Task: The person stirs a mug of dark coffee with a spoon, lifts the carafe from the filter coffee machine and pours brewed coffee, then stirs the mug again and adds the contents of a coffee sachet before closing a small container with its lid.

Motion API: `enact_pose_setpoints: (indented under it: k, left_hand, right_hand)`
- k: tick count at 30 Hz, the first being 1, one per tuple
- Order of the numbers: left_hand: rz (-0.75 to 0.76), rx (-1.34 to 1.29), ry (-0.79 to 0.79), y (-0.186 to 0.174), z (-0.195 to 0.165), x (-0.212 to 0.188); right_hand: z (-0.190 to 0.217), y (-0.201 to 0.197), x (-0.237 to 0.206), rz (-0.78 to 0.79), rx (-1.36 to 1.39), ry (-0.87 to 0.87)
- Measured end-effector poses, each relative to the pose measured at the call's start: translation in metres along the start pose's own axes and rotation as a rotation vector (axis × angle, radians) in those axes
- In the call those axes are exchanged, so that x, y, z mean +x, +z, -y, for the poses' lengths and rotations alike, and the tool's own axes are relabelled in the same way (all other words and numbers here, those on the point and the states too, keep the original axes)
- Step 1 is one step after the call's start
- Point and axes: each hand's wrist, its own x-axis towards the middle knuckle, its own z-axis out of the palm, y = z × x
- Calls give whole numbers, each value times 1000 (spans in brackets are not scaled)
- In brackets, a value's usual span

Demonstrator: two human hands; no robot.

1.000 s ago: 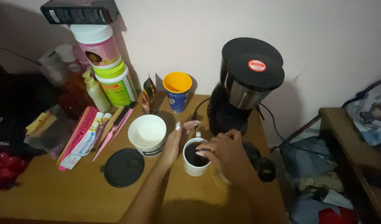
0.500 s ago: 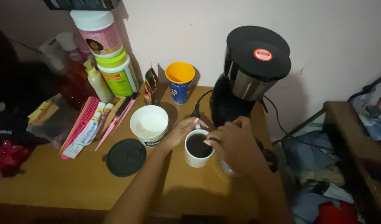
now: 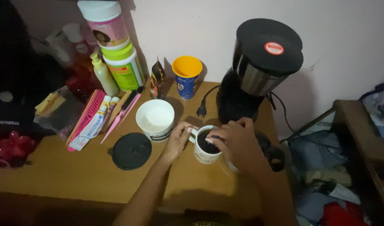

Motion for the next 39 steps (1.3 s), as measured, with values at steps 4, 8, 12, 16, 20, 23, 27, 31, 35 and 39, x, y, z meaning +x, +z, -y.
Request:
enact_pose_setpoints:
  k: [4,8,12,16,20,23,27,31,35,39]
  left_hand:
    - [-31,-235,39,4,6,-11]
    - [-70,-164,89,5,11,-19]
    - [-136,-45,140,8,14,-22]
    - [-167,-106,11,10,13,-28]
    - [-169,-106,73,12,15,-32]
    - [-188,-119,54,11,17,-33]
    - [-222,-69,-4,10,18,-35]
    - [-250,-50,-116,9,20,-42]
    - [-268,-166,36,12,25,-44]
    - [-287,9,95,11,22,-47]
  right_hand:
    - [0,3,4,-112,-79,-4]
    - [-1,1,5,-144,-181,-1]
    - [-3,-5,2,-212,-128,-36]
    - [-6,-2,5,-106,-83,18]
    - [-7,8,8,-18,81,166]
    - [-9,17,11,-54,248,147]
    - [-11,18,15,-66,180,94]
    - [-3,11,16,-132,14,50]
    - [7,-1,16,-127,-81,63]
    - [15,-6,2,-149,-68,73]
